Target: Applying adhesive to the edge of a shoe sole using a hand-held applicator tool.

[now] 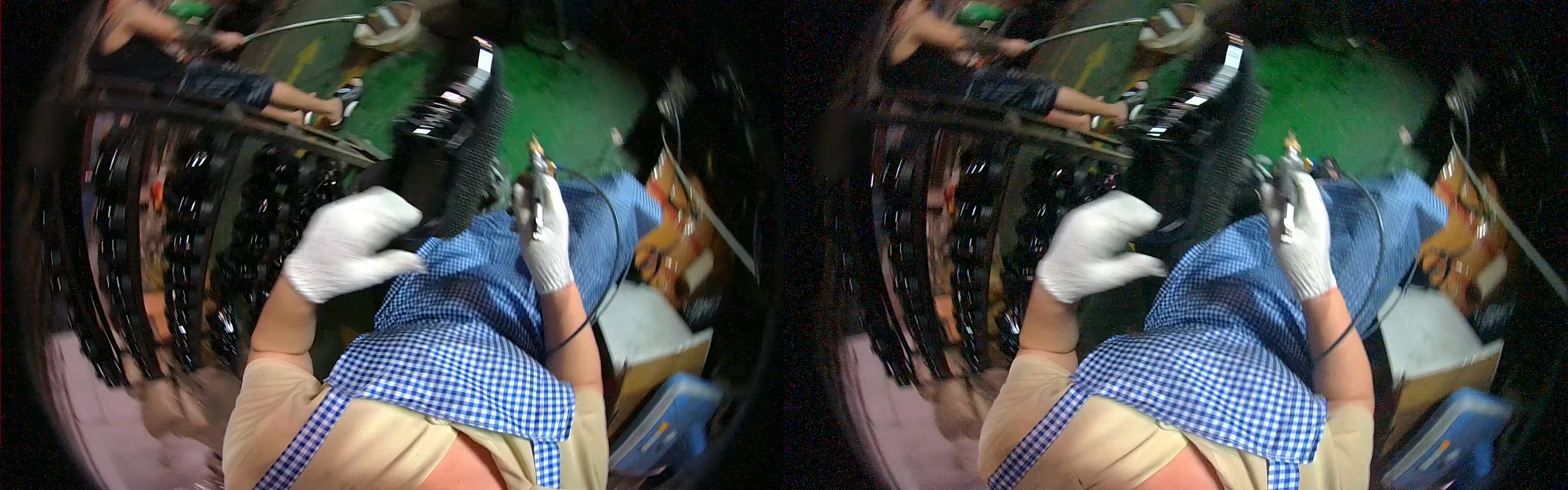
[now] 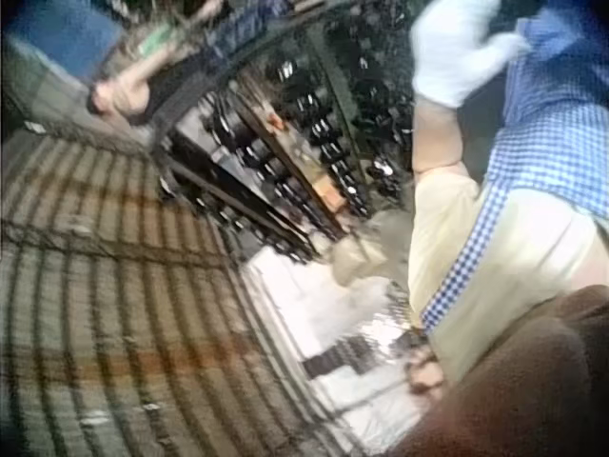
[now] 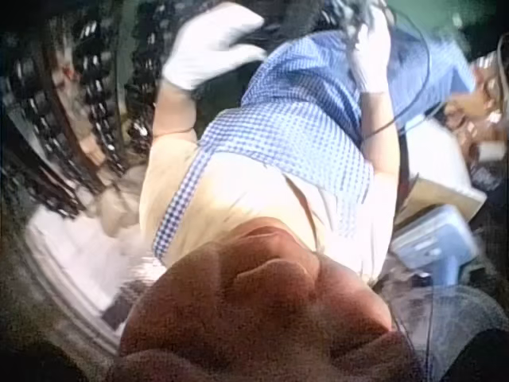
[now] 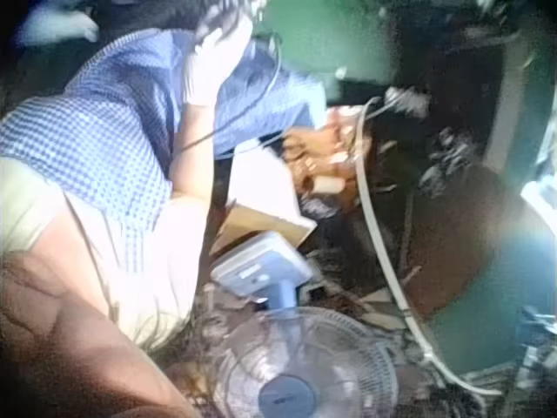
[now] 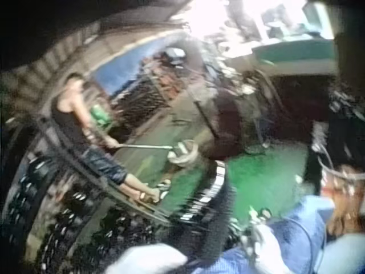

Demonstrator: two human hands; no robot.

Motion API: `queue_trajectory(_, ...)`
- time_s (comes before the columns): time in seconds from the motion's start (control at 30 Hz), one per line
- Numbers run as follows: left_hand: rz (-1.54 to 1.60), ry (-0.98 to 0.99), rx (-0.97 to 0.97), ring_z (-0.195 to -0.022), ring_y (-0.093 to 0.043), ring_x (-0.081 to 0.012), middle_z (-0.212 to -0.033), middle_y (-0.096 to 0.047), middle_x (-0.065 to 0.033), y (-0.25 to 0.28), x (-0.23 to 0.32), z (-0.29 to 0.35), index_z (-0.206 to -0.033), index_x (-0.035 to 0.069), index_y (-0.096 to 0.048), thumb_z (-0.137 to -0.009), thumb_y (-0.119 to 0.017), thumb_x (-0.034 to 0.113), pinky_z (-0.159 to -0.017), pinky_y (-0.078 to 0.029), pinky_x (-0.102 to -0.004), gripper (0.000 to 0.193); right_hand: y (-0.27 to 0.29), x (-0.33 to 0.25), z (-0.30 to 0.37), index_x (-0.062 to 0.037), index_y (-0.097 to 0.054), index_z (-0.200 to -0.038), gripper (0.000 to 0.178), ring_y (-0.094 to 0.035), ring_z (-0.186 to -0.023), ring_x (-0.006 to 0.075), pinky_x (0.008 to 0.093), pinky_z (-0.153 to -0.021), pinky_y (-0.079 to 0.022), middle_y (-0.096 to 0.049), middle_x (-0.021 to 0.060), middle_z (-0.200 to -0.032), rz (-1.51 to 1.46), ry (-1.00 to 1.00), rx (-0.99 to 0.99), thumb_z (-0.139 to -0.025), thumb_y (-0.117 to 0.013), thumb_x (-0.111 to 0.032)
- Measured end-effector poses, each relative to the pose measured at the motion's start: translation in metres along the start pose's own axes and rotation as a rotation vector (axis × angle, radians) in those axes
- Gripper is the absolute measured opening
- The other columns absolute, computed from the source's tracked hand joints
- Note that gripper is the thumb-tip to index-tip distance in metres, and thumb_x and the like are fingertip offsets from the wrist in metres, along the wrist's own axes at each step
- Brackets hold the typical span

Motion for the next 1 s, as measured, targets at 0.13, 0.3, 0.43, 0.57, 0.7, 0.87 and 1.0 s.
queue_trajectory(0.13, -0.143, -0.083, 0.132, -0.082, -0.067, -0.0318, -0.088, -0.065, -0.0094, -0.005, -0.009, 0.030, -0.098, 0.006, -0.069, -0.081, -0.085, 0.020, -0.072, -0.056, -0.0405, 0.027, -0.018, 0.019, -0.003, -0.0011, -0.059, -0.127, 0.025, -0.054, -0.067, 0.0067, 0.0236, -0.056, -0.046, -0.059, 0.0006, -0.088, -0.139, -0.206, 0.004, -0.108, -0.060, -0.018)
queue_trajectory(0.3, 0.193, 0.160, 0.377, -0.074, -0.059, -0.0289, -0.083, -0.058, -0.0101, 0.021, -0.018, 0.134, -0.088, 0.002, -0.062, -0.078, -0.091, 0.021, -0.066, -0.048, -0.0386, 0.036, -0.021, 0.031, -0.022, 0.0017, -0.053, -0.138, 0.040, -0.057, -0.105, 0.0149, 0.0289, -0.094, -0.047, -0.059, 0.0063, -0.120, 0.032, -0.139, 0.062, -0.105, -0.066, -0.016)
queue_trajectory(0.43, 0.043, 0.593, 0.504, -0.075, -0.059, -0.0301, -0.085, -0.057, -0.0112, 0.029, -0.010, 0.251, -0.092, 0.001, -0.064, -0.083, -0.086, 0.019, -0.070, -0.050, -0.0397, 0.030, -0.014, 0.021, -0.031, 0.0014, -0.047, -0.150, 0.049, -0.050, -0.133, 0.0231, 0.0363, -0.113, -0.039, -0.054, 0.0149, -0.144, 0.024, 0.028, -0.018, -0.106, -0.062, -0.015)
queue_trajectory(0.57, -0.127, 1.055, 0.722, -0.081, -0.061, -0.0322, -0.091, -0.060, -0.0136, 0.026, -0.005, 0.368, -0.096, 0.001, -0.067, -0.090, -0.080, 0.020, -0.073, -0.050, -0.0412, 0.024, -0.003, 0.003, -0.047, -0.0040, -0.043, -0.159, 0.055, -0.048, -0.141, 0.0276, 0.0396, -0.120, -0.033, -0.050, 0.0180, -0.155, 0.310, 0.142, -0.059, -0.110, -0.056, -0.026)
queue_trajectory(0.7, -0.467, 1.326, 0.723, -0.086, -0.064, -0.0384, -0.096, -0.061, -0.0169, 0.019, -0.044, 0.474, -0.098, 0.001, -0.065, -0.096, -0.070, 0.032, -0.076, -0.051, -0.0453, 0.032, -0.003, -0.018, -0.045, 0.0003, -0.039, -0.159, 0.055, -0.037, -0.152, 0.0340, 0.0434, -0.125, -0.029, -0.041, 0.0217, -0.164, 0.408, 0.196, -0.060, -0.112, -0.049, -0.026)
queue_trajectory(0.87, -0.506, 1.365, 0.740, -0.095, -0.063, -0.0428, -0.103, -0.062, -0.0198, 0.063, -0.143, 0.604, -0.099, 0.001, -0.064, -0.096, -0.066, 0.032, -0.083, -0.052, -0.0508, 0.032, -0.018, -0.034, -0.020, 0.0031, -0.041, -0.157, 0.056, -0.045, -0.144, 0.0337, 0.0423, -0.122, -0.032, -0.046, 0.0215, -0.159, 0.381, 0.107, -0.082, -0.112, -0.048, -0.029)
queue_trajectory(1.0, -0.521, 1.387, 0.723, -0.108, -0.062, -0.0417, -0.113, -0.061, -0.0175, 0.092, -0.226, 0.658, -0.114, 0.007, -0.065, -0.097, -0.062, 0.037, -0.089, -0.050, -0.0503, 0.035, -0.011, -0.046, -0.020, 0.0029, -0.042, -0.156, 0.058, -0.046, -0.143, 0.0324, 0.0405, -0.122, -0.032, -0.047, 0.0216, -0.159, 0.537, 0.139, -0.074, -0.112, -0.051, -0.032)
Point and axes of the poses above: each hand's wrist, its own z-axis away from the middle knuckle, its own y-axis out of the back of the hand, x = y × z, the point moved 7 cm from there along -z, towards the middle knuckle
